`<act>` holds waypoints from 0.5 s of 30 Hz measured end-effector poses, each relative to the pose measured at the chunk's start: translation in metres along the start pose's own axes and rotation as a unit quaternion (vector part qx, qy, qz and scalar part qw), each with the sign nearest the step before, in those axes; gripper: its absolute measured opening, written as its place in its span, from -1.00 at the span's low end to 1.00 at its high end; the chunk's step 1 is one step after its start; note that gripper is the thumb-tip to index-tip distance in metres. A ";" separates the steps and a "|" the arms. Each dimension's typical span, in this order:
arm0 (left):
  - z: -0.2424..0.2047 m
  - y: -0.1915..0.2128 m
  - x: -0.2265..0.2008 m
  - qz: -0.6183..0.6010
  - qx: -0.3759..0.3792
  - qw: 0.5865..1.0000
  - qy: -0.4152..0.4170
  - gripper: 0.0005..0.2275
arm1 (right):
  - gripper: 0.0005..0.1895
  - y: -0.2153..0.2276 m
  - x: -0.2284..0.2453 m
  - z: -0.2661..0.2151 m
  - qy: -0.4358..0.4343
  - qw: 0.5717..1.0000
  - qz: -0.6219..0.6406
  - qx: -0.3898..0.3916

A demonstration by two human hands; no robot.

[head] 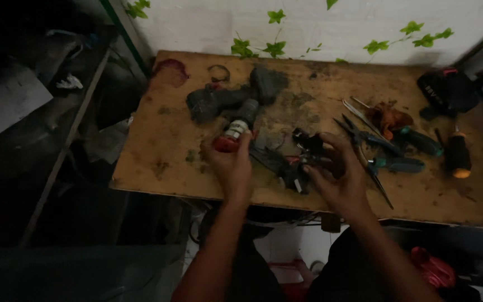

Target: The person disassembles a cordless power drill on a workbench, removing the battery and separating the housing to access internal components. They manipulate wires and internal parts, then reassemble the housing and reattach the battery.

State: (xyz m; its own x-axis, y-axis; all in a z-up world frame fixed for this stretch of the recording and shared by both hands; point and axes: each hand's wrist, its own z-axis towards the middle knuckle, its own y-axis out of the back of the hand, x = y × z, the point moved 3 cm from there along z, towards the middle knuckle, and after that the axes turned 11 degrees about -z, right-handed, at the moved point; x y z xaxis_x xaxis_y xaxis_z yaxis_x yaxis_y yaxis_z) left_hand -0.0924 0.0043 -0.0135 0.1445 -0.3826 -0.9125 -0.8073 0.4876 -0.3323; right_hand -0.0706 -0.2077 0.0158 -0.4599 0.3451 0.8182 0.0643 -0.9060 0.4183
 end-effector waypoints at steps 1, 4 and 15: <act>-0.004 0.005 -0.009 0.002 0.000 1.000 0.001 -0.24 | -0.27 0.000 0.000 0.000 -0.003 1.000 0.000 0.000; -0.008 0.017 -0.032 0.101 0.060 0.993 -0.014 -0.27 | -0.34 0.000 -0.002 -0.002 0.027 1.000 0.000 0.002; -0.006 0.037 -0.064 0.430 0.184 0.868 -0.166 -0.29 | -0.33 0.006 -0.008 0.015 0.052 0.998 -0.004 0.042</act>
State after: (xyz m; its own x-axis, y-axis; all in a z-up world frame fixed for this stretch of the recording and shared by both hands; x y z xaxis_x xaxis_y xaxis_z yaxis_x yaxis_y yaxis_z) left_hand -0.1351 0.0428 0.0341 -0.2161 0.4646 -0.8588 -0.4699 0.7215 0.5086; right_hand -0.0530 -0.2117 0.0178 -0.5496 0.3204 0.7715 0.1322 -0.8785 0.4590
